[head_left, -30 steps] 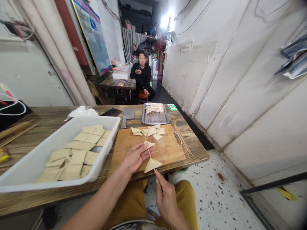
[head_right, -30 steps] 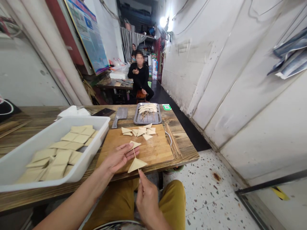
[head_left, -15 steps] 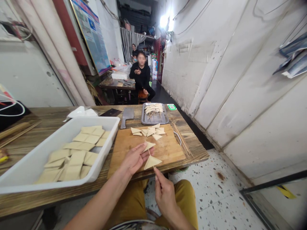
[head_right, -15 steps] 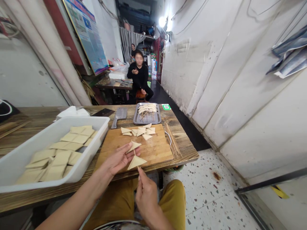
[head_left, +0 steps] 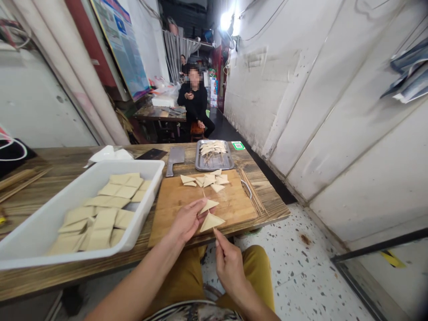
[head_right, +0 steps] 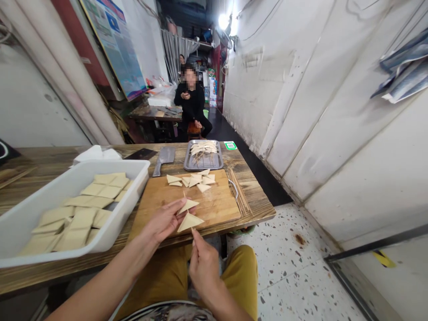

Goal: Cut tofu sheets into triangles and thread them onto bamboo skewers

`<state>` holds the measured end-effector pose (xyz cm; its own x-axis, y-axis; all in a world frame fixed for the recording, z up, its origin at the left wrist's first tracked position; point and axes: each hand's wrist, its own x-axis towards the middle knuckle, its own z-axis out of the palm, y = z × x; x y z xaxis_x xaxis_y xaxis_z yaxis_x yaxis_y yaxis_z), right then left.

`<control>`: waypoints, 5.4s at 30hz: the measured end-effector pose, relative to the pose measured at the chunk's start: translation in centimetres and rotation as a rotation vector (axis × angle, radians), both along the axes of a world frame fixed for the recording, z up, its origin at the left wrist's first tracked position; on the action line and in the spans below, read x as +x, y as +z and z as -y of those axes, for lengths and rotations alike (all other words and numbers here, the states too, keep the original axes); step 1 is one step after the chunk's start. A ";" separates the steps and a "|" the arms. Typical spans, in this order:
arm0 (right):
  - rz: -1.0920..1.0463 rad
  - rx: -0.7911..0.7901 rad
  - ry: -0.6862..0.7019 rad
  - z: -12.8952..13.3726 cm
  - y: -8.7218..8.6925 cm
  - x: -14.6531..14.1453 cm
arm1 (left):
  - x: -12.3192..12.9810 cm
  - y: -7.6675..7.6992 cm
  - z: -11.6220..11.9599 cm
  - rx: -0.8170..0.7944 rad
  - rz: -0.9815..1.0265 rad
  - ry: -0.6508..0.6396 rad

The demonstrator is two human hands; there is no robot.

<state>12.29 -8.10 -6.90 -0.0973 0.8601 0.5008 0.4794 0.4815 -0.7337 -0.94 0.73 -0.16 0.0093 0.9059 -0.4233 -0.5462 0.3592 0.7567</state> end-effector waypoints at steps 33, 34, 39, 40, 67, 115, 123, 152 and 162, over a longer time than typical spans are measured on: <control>-0.078 -0.008 -0.107 -1.4 -1.1 0.8 | -8.3 -2.5 -12.0 0.288 -1.777 -0.140; -0.080 -0.015 -0.109 -1.3 -1.0 0.8 | -8.4 -2.8 -11.5 0.307 -1.729 -0.094; -0.106 -0.055 -0.106 -0.7 -0.5 0.8 | -8.7 -4.7 -8.7 0.303 -1.240 0.097; -0.105 -0.061 -0.104 -0.6 -0.4 0.7 | -8.6 -5.0 -8.1 0.279 -1.073 0.116; -0.030 0.021 0.013 0.1 0.5 0.0 | -4.9 -1.6 -3.9 0.005 0.086 0.044; 0.032 -0.081 0.052 0.8 -0.1 0.1 | -4.1 -0.8 -3.1 -0.019 0.080 0.145; 0.025 -0.078 0.051 0.9 0.3 0.0 | -4.0 -0.5 -2.9 -0.022 0.077 0.147; 0.007 -0.073 0.035 0.3 0.0 0.3 | -2.6 0.3 -1.8 -0.028 0.063 0.087; -0.031 -0.016 0.007 -0.5 0.5 0.3 | -1.6 0.3 -1.3 0.085 0.179 0.060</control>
<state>12.57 -7.56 -6.39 -0.0880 0.8674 0.4897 0.4533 0.4727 -0.7557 -2.53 2.04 0.09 0.0225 0.9397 -0.3413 -0.6934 0.2606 0.6718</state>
